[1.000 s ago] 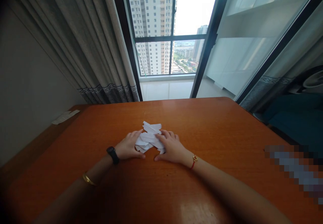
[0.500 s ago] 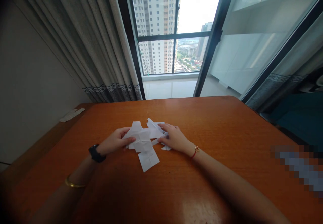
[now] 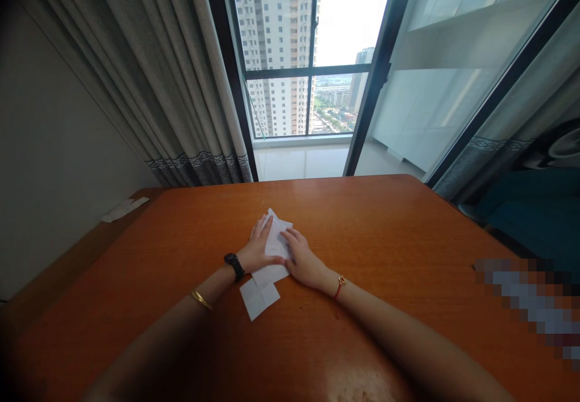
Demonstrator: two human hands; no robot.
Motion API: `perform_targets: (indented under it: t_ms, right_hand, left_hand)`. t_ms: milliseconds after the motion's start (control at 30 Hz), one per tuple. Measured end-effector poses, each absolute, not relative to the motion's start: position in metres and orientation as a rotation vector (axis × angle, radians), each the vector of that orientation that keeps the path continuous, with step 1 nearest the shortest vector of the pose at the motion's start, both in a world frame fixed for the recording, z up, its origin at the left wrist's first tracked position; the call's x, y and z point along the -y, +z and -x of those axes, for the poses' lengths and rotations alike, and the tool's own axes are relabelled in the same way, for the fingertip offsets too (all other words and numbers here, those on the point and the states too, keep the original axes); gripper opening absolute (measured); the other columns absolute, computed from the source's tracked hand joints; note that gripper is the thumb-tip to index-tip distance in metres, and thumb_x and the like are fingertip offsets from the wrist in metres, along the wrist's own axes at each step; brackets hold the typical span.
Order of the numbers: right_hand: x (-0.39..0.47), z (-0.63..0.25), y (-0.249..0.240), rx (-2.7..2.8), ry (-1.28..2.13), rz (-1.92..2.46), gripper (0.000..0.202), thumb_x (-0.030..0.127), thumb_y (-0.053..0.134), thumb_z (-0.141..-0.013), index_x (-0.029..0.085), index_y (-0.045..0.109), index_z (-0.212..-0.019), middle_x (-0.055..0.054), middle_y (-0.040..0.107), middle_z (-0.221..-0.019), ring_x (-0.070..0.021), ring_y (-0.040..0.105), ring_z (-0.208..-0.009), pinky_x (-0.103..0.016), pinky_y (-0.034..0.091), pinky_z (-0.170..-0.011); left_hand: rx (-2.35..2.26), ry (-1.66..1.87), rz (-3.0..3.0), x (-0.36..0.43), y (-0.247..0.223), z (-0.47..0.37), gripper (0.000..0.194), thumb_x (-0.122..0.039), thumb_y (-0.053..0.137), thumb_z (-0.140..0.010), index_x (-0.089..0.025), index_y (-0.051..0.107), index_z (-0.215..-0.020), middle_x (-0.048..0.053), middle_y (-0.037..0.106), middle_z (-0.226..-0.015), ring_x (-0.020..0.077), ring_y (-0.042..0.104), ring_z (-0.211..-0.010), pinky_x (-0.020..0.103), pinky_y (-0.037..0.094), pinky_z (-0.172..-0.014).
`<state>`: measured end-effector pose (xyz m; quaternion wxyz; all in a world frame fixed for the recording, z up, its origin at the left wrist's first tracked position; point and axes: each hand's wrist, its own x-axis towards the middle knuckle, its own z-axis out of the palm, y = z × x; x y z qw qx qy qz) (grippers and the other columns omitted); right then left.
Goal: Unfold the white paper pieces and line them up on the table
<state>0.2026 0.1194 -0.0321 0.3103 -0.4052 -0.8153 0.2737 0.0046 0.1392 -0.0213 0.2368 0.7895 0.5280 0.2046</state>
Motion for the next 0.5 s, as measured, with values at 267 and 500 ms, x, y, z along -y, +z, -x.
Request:
perform_targets:
  t_ms: [267, 500]
  right_hand:
    - [-0.139, -0.213, -0.016, 2.047, 0.639, 1.265, 0.058, 0.020, 0.063, -0.072, 0.016, 0.048, -0.128, -0.014, 0.049, -0.130, -0.0291, 0.043, -0.124, -0.048, 0.034, -0.107]
    - [-0.145, -0.202, 0.000, 2.161, 0.543, 1.275, 0.048, 0.015, 0.056, -0.074, 0.015, 0.055, -0.122, -0.013, 0.055, -0.122, -0.0245, 0.052, -0.112, -0.038, 0.040, -0.101]
  left_hand:
    - [-1.432, 0.396, -2.248, -0.121, -0.008, 0.053, 0.123, -0.069, 0.074, -0.056, -0.023, 0.011, -0.151, 0.016, -0.001, -0.157, 0.0372, -0.007, -0.142, 0.058, 0.004, -0.113]
    - [-1.388, 0.145, -2.390, -0.095, -0.006, 0.042, 0.139, -0.076, 0.071, -0.048, -0.023, -0.006, -0.150, 0.018, -0.010, -0.156, 0.0419, -0.012, -0.140, 0.069, -0.003, -0.105]
